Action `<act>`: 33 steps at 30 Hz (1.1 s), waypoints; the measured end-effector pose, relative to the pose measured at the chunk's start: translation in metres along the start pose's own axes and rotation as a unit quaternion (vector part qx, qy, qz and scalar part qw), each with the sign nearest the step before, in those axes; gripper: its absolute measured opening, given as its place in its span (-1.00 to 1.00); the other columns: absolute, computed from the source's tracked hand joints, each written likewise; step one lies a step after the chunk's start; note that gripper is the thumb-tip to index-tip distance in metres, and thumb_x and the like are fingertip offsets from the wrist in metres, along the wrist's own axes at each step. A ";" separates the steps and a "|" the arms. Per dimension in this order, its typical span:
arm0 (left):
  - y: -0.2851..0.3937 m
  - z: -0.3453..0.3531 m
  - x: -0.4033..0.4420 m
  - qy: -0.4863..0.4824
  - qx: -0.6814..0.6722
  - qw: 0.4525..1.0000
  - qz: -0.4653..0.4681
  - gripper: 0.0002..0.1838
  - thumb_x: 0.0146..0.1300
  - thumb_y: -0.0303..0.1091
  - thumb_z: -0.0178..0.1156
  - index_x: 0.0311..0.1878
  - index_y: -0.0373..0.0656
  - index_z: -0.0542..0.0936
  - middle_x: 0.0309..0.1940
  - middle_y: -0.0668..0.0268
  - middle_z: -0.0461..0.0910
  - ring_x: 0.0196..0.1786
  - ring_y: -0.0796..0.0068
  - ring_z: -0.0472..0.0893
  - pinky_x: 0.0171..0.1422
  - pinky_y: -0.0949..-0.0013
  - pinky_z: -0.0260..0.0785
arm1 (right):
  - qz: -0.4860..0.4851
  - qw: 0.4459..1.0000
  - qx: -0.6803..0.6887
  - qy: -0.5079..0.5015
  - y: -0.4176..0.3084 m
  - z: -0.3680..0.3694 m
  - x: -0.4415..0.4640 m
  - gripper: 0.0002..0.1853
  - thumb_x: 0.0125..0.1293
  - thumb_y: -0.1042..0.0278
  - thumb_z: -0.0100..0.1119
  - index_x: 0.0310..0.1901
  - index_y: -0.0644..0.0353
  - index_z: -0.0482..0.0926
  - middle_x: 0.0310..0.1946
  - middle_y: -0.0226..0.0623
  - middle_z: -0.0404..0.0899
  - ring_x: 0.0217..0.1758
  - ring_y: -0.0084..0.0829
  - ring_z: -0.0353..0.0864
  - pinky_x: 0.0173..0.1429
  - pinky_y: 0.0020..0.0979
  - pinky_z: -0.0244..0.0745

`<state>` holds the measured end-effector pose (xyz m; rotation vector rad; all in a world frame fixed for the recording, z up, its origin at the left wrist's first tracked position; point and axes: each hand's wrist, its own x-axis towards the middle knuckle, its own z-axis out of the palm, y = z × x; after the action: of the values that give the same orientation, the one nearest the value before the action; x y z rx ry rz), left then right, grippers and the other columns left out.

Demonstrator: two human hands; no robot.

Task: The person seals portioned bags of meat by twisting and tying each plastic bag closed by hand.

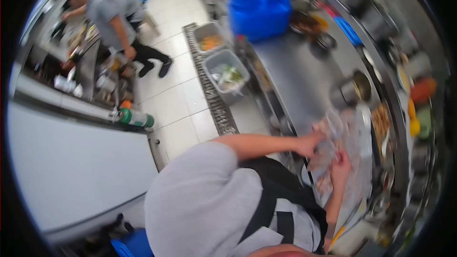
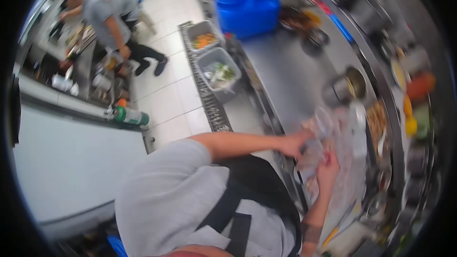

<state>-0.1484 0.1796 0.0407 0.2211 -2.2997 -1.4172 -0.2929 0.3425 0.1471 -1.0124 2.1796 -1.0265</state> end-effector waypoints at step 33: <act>0.174 0.057 -0.017 0.073 -0.155 0.969 -0.177 -0.70 0.51 -0.08 0.18 -0.04 -0.13 0.67 -0.28 0.36 0.69 -0.18 0.51 0.62 -0.06 0.34 0.50 | -0.105 0.965 0.200 -0.136 -0.033 -0.109 0.012 -0.79 0.41 0.29 0.33 -0.08 0.26 0.70 -0.41 -0.43 0.63 -0.49 -0.65 0.53 -0.42 -0.53 0.45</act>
<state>-0.1430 0.3126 0.1676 0.6403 -1.9514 -1.8435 -0.3630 0.3637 0.2349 -1.1265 1.5879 -1.2751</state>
